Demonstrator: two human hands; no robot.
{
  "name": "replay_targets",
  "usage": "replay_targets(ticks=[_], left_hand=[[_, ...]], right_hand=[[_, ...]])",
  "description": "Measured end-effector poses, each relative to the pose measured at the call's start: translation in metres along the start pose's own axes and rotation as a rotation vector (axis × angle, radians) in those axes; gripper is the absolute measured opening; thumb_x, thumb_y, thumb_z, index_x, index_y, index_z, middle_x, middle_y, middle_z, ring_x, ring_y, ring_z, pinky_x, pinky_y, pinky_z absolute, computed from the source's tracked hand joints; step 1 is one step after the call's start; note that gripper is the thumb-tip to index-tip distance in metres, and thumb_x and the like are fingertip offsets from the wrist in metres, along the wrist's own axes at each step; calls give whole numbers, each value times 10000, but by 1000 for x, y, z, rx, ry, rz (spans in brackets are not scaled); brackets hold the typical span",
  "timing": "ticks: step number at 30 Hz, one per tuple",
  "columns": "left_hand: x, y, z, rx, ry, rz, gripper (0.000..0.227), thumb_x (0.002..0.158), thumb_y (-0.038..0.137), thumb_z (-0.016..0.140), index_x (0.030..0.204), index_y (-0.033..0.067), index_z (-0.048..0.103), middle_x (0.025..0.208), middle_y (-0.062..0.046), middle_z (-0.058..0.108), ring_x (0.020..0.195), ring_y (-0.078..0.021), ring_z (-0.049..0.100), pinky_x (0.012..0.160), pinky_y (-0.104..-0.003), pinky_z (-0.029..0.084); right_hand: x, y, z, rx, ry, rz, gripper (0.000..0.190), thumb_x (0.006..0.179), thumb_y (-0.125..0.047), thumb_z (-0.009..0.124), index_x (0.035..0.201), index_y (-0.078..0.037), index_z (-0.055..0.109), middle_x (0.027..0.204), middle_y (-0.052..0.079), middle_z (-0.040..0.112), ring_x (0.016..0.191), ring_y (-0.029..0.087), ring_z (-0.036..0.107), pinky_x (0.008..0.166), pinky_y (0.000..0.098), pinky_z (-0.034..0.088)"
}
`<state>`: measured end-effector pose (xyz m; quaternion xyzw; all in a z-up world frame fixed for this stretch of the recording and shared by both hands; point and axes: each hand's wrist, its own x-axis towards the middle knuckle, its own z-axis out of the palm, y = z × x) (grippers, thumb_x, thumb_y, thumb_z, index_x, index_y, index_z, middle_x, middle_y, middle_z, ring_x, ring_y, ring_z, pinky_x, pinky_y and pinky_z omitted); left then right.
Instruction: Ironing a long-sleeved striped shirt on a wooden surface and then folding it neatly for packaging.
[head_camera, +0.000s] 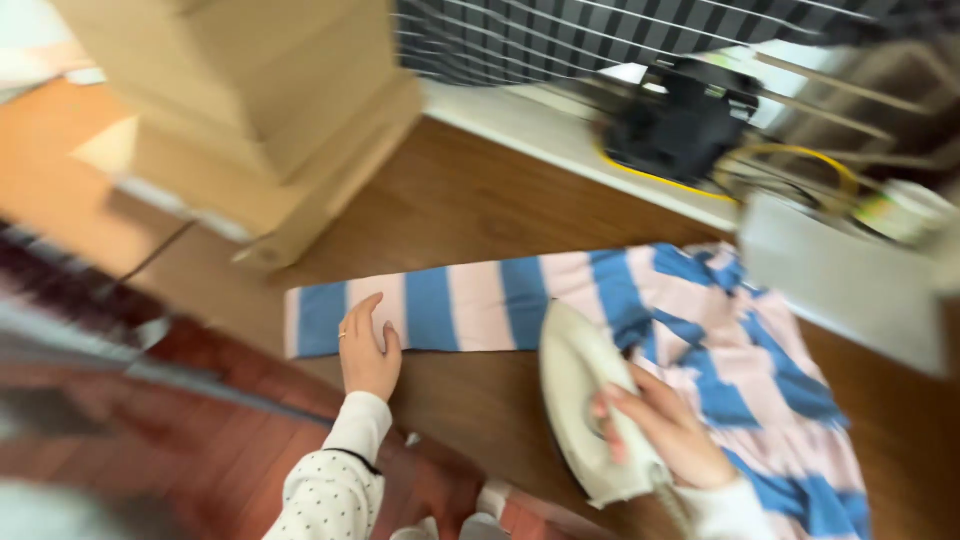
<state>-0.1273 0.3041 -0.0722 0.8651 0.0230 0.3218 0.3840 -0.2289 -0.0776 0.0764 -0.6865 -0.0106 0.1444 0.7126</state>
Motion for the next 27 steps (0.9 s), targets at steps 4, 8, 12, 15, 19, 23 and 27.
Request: replay_targets(ticks=[4, 8, 12, 15, 19, 23, 27], left_hand=[[-17, -66, -26, 184, 249, -75, 526, 864, 3, 638, 1387, 23, 590, 1412, -191, 637, 1300, -399, 591, 1139, -467, 448], [-25, -113, -39, 259, 269, -205, 588, 819, 7, 687, 1397, 88, 611, 1369, -167, 652, 1310, -395, 611, 1157, -518, 445], [-3, -129, -31, 282, 116, -283, 540, 923, 8, 604, 1448, 135, 611, 1446, -121, 661, 1442, -350, 561, 1170, -600, 408], [26, -72, -56, 243, -226, -439, 727, 966, -49, 491, 1635, 217, 393, 1719, -13, 436, 1630, -238, 312, 1303, -648, 187], [14, -100, -39, 392, -499, -581, 847, 980, -57, 466, 1730, 227, 192, 1804, 27, 257, 1684, -166, 108, 1321, -697, 72], [2, -122, -23, 675, -481, -436, 804, 967, 48, 460, 1696, 335, 280, 1818, 128, 145, 1673, -184, 95, 1287, -751, 92], [-7, -139, -16, 766, -432, -361, 815, 938, 44, 476, 1694, 305, 318, 1815, 95, 211, 1670, -217, 156, 1263, -771, 100]], right_hand=[[109, 11, 89, -6, -243, 87, 385, 1029, -107, 617, 1367, 77, 640, 931, 165, 737, 520, 197, 633, 498, 301, 525], [175, 5, 186, -104, -270, 19, 376, 992, -149, 731, 1278, 94, 703, 876, 240, 721, 555, 285, 697, 529, 414, 603], [251, 37, 260, -161, -302, 53, 330, 983, -179, 763, 1222, 44, 716, 737, 178, 716, 440, 237, 681, 418, 378, 589], [287, 66, 290, -90, -351, 89, 284, 968, -130, 779, 1165, 61, 705, 663, 223, 660, 387, 320, 663, 344, 468, 576], [282, 62, 287, -191, -352, 148, 231, 954, -180, 768, 1009, 33, 699, 496, 219, 592, 337, 307, 619, 335, 417, 551], [273, 72, 222, -137, -160, 91, 253, 981, -147, 720, 1109, 69, 690, 663, 216, 655, 410, 276, 653, 355, 427, 575], [260, 78, 108, -139, 74, 49, 255, 1017, -157, 697, 1103, 80, 660, 751, 200, 639, 449, 264, 633, 392, 450, 582]])
